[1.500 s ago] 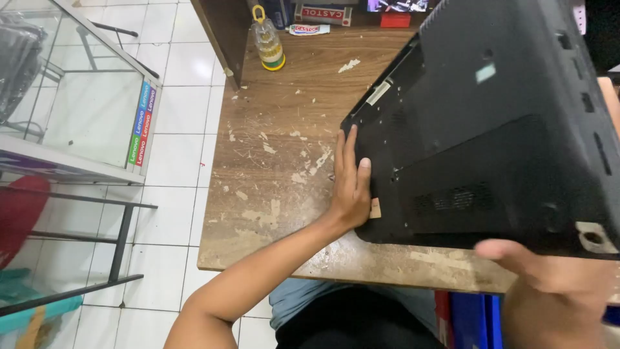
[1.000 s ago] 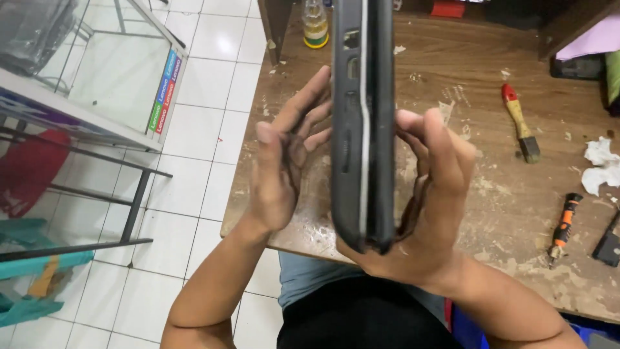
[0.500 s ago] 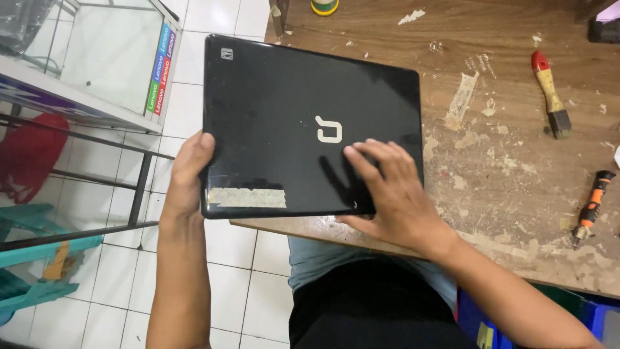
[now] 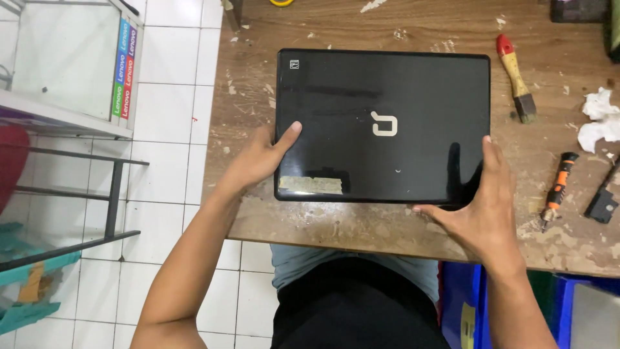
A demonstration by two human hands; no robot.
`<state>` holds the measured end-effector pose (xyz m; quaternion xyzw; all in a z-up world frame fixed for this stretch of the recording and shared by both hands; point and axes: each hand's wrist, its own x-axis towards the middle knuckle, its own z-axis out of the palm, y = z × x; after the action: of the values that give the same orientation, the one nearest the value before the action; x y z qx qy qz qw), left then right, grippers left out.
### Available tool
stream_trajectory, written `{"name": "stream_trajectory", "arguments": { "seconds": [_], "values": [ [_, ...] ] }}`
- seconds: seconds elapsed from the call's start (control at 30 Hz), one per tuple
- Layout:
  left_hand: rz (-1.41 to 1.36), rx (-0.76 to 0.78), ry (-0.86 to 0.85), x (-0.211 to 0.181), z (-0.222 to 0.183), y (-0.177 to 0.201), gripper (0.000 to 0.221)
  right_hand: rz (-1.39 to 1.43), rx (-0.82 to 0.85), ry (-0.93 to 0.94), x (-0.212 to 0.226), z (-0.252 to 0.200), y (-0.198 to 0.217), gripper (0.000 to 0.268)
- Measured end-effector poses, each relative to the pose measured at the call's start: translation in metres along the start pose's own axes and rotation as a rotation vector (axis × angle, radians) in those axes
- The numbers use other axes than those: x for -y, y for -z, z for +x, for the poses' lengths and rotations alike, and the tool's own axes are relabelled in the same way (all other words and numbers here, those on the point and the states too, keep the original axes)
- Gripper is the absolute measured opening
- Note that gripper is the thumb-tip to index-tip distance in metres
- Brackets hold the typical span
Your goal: Disassembling and reassembling a laptop keyboard and internal components using a screwdriver.
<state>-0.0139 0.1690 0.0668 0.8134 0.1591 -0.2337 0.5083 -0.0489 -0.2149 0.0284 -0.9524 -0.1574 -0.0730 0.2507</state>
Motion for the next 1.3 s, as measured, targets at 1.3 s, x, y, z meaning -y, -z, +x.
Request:
{"name": "stream_trajectory", "arguments": {
  "seconds": [1.3],
  "values": [
    [0.258, -0.242, -0.602, 0.074, -0.015, -0.045, 0.042, -0.492, -0.346, 0.128, -0.046, -0.012, 0.014, 0.126]
  ]
}}
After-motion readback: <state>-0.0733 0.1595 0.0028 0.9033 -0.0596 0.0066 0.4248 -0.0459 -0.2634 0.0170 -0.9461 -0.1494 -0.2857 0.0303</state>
